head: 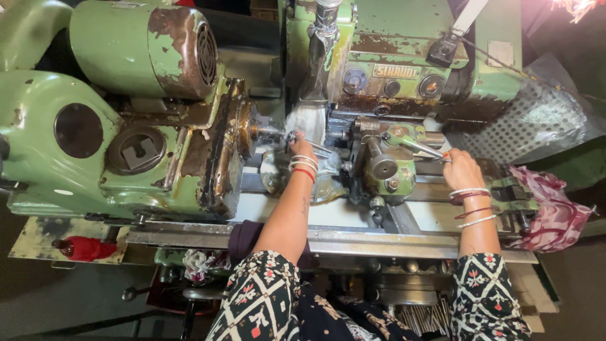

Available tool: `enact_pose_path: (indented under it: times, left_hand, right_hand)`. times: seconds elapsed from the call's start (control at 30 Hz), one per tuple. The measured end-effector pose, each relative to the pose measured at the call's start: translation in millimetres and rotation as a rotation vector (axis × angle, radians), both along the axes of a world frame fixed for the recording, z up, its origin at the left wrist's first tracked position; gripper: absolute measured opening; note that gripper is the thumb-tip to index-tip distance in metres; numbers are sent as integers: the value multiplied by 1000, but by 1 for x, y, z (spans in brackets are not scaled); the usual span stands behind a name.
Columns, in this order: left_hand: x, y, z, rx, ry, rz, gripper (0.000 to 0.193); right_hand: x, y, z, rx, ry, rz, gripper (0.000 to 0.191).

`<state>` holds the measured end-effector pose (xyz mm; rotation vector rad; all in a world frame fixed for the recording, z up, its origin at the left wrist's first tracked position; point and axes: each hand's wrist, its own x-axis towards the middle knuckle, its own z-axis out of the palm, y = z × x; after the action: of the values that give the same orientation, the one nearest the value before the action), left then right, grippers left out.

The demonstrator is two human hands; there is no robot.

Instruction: The person repeatedly picks metal rods from a green bin, inserts them into a lathe chuck, operates the machine to machine the rod, removes the finished piece, and places it back into the bin. The cycle continues with multiple rods.

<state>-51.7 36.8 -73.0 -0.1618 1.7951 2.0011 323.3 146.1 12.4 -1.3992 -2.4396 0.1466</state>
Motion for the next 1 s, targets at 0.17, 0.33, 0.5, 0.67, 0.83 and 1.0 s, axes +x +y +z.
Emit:
enact_pose_path:
  times: [0.17, 0.33, 0.5, 0.67, 0.83, 1.0]
  left_hand:
    - [-17, 1, 0, 237, -146, 47, 45]
    - [-29, 0, -3, 402, -194, 105, 44]
    - [-31, 4, -2, 409, -186, 118, 46]
    - [-34, 4, 0, 568, -231, 124, 43]
    - [-36, 2, -3, 512, -308, 37, 46]
    - [-39, 4, -5, 560, -341, 9, 44]
  right_hand:
    - [-2, -1, -1, -3, 32, -3, 27]
    - [-3, -4, 2, -27, 48, -18, 26]
    - [-4, -4, 1, -35, 61, -12, 26]
    - [-4, 4, 4, -50, 28, 9, 28]
    - [-6, -5, 2, -58, -33, -57, 26]
    - [-23, -51, -22, -30, 41, -271, 28]
